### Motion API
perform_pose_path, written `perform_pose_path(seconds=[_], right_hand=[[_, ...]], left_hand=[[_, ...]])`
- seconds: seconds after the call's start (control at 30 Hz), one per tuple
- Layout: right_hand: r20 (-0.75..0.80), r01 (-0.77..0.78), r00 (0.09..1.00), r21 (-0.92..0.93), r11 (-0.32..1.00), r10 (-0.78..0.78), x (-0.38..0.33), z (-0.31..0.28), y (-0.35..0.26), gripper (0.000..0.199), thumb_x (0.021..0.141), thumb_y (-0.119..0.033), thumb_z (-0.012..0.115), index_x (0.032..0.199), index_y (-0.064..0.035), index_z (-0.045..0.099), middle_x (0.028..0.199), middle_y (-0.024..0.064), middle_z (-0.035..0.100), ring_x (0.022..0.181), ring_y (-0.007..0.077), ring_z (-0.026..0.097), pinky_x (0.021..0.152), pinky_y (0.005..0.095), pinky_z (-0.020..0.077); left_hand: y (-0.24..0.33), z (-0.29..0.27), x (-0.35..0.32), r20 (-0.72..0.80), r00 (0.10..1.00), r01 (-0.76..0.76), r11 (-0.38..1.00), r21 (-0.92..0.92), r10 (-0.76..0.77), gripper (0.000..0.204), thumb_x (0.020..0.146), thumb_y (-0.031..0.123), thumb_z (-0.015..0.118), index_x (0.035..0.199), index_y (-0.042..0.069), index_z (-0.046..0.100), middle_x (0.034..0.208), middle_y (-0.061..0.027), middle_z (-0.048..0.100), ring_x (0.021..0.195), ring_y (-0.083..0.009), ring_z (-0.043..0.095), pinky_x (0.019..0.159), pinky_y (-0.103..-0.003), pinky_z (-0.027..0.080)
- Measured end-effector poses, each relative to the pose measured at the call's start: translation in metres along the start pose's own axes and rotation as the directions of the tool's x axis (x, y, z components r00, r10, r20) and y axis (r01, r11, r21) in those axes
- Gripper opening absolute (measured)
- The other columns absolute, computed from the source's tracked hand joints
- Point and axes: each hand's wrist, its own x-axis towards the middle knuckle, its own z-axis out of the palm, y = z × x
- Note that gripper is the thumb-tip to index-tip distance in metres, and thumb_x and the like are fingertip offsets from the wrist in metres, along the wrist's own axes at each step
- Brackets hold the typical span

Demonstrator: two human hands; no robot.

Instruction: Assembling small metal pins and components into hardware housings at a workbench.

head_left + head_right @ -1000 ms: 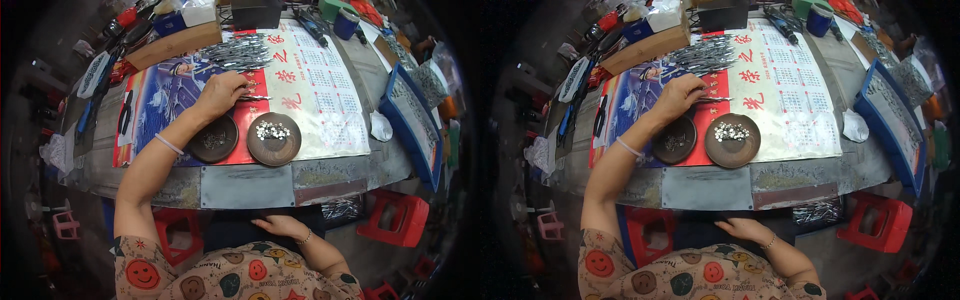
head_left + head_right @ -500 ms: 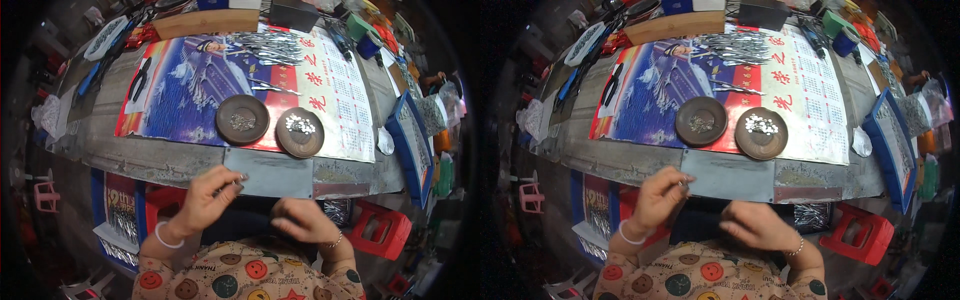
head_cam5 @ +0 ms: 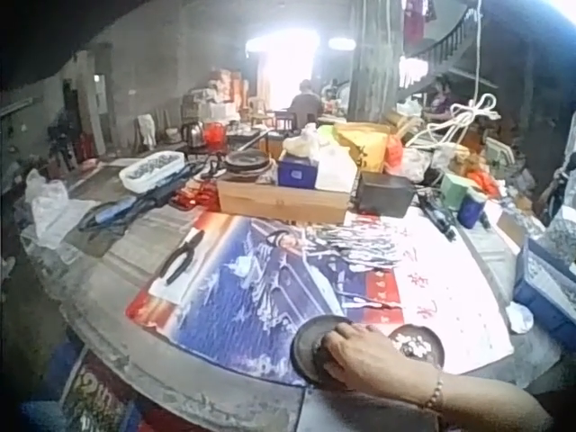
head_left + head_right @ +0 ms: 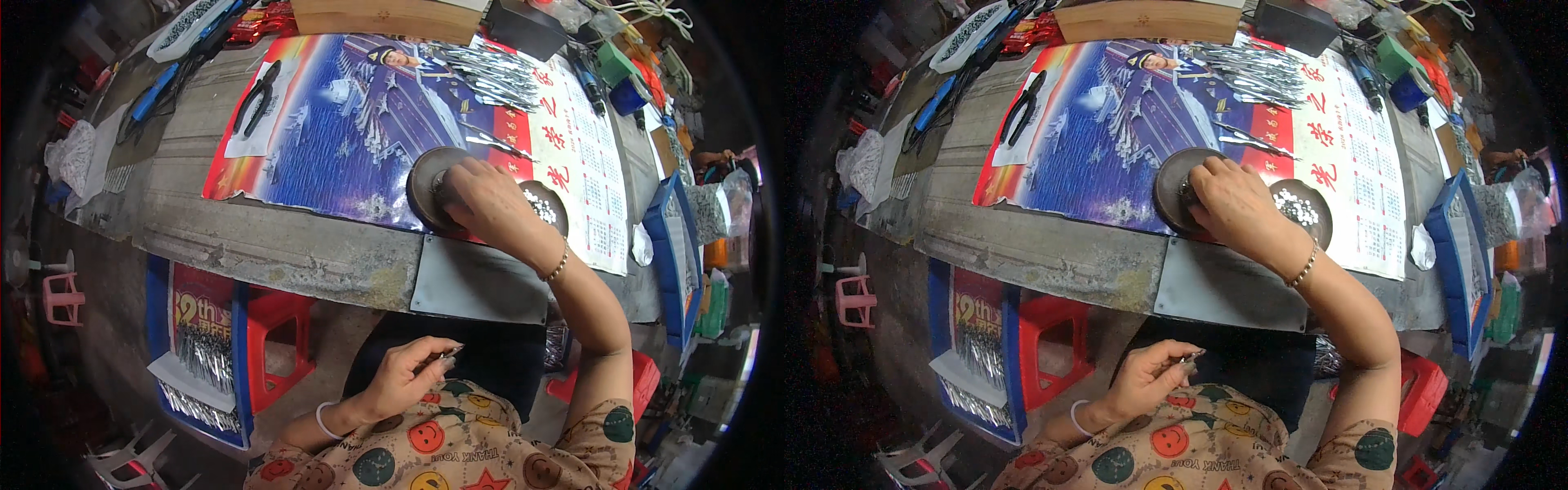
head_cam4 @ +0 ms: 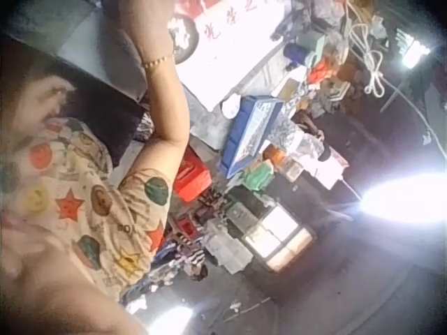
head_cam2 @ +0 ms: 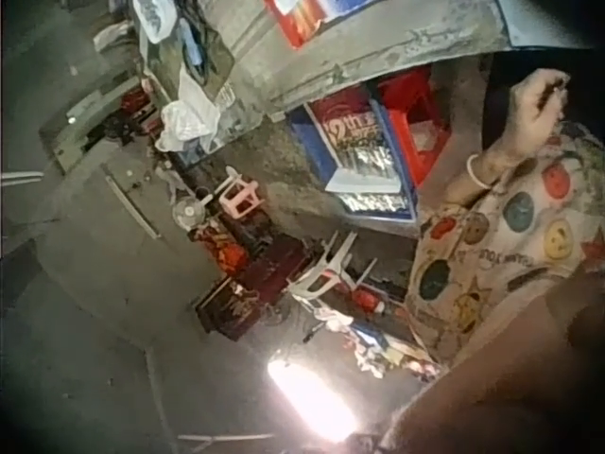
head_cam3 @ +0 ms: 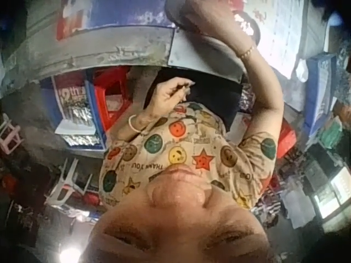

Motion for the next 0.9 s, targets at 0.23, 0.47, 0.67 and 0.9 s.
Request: perform_pose_path(seconds=[0.23, 0.47, 0.67, 0.9], right_hand=[[0.08, -0.001, 0.997, -0.053, 0.999, 0.005, 0.012, 0.003, 0.003, 0.015, 0.071, -0.008, 0.061, 0.08, 0.002, 0.054, 0.082, 0.0192, 0.059, 0.081, 0.0354, 0.059, 0.072, 0.0427, 0.0466], [0.11, -0.068, 0.992, 0.017, 0.998, 0.066, 0.01, -0.001, 0.003, 0.014, 0.074, -0.007, 0.058, 0.08, 0.0031, 0.051, 0.081, 0.0211, 0.058, 0.079, 0.039, 0.058, 0.071, 0.0461, 0.046], [-0.025, -0.145, 0.986, 0.345, 0.927, 0.163, 0.0, -0.015, 0.009, 0.012, 0.078, -0.007, 0.056, 0.082, 0.0021, 0.05, 0.077, 0.0242, 0.057, 0.077, 0.0423, 0.056, 0.065, 0.0456, 0.0438], [0.007, -0.199, 0.968, 0.623, 0.756, 0.249, -0.005, -0.013, 0.018, 0.013, 0.075, -0.005, 0.057, 0.083, 0.0044, 0.053, 0.074, 0.0192, 0.06, 0.069, 0.0284, 0.061, 0.064, 0.0358, 0.0465]], left_hand=[[0.005, -0.003, 0.003, 0.081, 0.996, -0.048, 0.997, 0.053, 0.044, 0.025, 0.091, 0.004, 0.053, 0.115, -0.002, 0.056, 0.087, -0.0048, 0.06, 0.07, -0.0066, 0.059, 0.062, -0.02, 0.048], [0.001, 0.0, 0.003, 0.038, 0.999, -0.035, 0.999, 0.016, 0.035, 0.024, 0.091, 0.004, 0.053, 0.114, -0.002, 0.056, 0.085, -0.0028, 0.06, 0.068, -0.0049, 0.057, 0.058, -0.019, 0.048], [-0.009, 0.006, 0.005, -0.004, 1.0, 0.001, 1.0, -0.026, -0.001, 0.024, 0.091, 0.005, 0.054, 0.114, -0.001, 0.056, 0.083, -0.0024, 0.061, 0.067, -0.0038, 0.055, 0.059, -0.018, 0.046], [-0.007, 0.017, 0.009, -0.019, 1.0, 0.007, 0.999, -0.033, -0.007, 0.023, 0.091, 0.004, 0.054, 0.113, -0.002, 0.057, 0.08, -0.0038, 0.062, 0.065, -0.0047, 0.056, 0.056, -0.019, 0.047]])
